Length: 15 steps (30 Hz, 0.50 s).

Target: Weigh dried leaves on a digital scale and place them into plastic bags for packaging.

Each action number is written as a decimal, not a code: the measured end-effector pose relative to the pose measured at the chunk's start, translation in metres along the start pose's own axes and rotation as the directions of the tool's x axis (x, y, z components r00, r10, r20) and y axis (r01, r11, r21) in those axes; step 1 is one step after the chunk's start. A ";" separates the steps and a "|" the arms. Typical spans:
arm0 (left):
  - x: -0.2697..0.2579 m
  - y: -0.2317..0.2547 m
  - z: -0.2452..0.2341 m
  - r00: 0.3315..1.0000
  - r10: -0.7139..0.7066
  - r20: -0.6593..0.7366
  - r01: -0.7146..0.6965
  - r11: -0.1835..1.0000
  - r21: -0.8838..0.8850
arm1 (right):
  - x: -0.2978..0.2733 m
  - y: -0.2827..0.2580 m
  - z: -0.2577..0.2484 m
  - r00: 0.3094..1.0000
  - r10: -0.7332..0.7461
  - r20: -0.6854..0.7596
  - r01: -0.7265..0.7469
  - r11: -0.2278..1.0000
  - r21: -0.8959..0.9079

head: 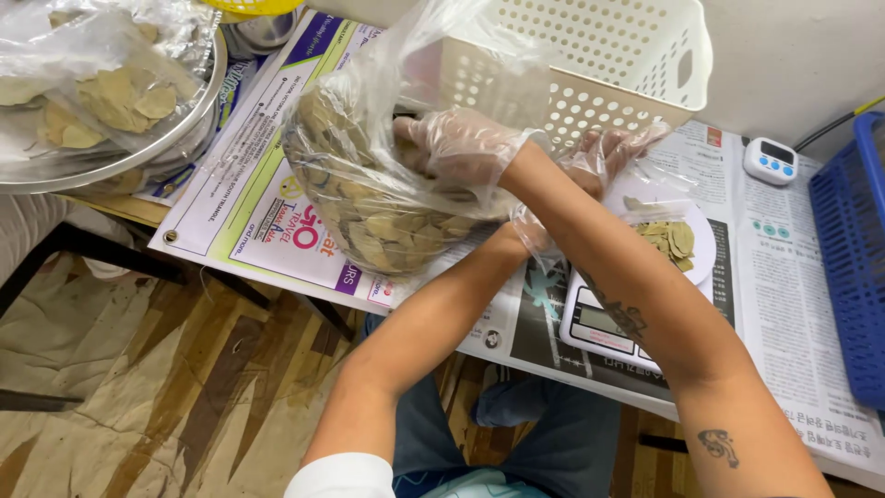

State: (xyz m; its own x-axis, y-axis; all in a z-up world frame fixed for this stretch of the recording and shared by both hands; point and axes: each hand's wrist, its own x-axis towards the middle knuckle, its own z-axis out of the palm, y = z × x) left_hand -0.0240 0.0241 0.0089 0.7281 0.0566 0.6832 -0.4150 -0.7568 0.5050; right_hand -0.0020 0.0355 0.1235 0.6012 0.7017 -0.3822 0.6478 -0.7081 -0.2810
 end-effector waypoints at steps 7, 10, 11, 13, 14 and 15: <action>-0.110 -0.026 -0.015 0.991 -0.130 0.022 0.131 0.986 -0.101 | 0.012 0.033 0.017 0.946 -0.314 -0.081 0.320 0.944 0.081; -0.159 -0.018 -0.023 0.981 -0.189 0.038 0.193 0.970 -0.147 | 0.075 0.066 0.061 0.861 -0.471 -0.193 0.382 0.848 -0.367; -0.171 -0.016 -0.028 0.978 -0.204 0.045 0.208 0.965 -0.162 | 0.103 0.080 0.077 0.816 -0.534 -0.221 0.401 0.799 -0.449; -0.179 -0.011 -0.017 0.971 -0.231 0.060 0.239 0.952 -0.191 | 0.028 0.044 0.031 0.893 -0.431 -0.130 0.418 0.901 -0.116; -0.180 -0.009 -0.016 0.967 -0.245 0.068 0.254 0.945 -0.205 | -0.008 0.026 0.008 0.933 -0.359 -0.001 0.350 0.909 0.225; -0.182 -0.009 -0.014 0.963 -0.257 0.078 0.268 0.938 -0.219 | -0.010 0.028 0.006 0.934 -0.357 -0.002 0.348 0.910 0.227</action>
State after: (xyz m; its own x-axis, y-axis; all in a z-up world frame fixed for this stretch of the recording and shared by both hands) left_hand -0.1608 0.0297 -0.1122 0.8507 0.1980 0.4869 -0.3135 -0.5522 0.7725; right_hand 0.0076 0.0082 0.1140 0.3315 0.9082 -0.2555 0.6921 -0.4181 -0.5884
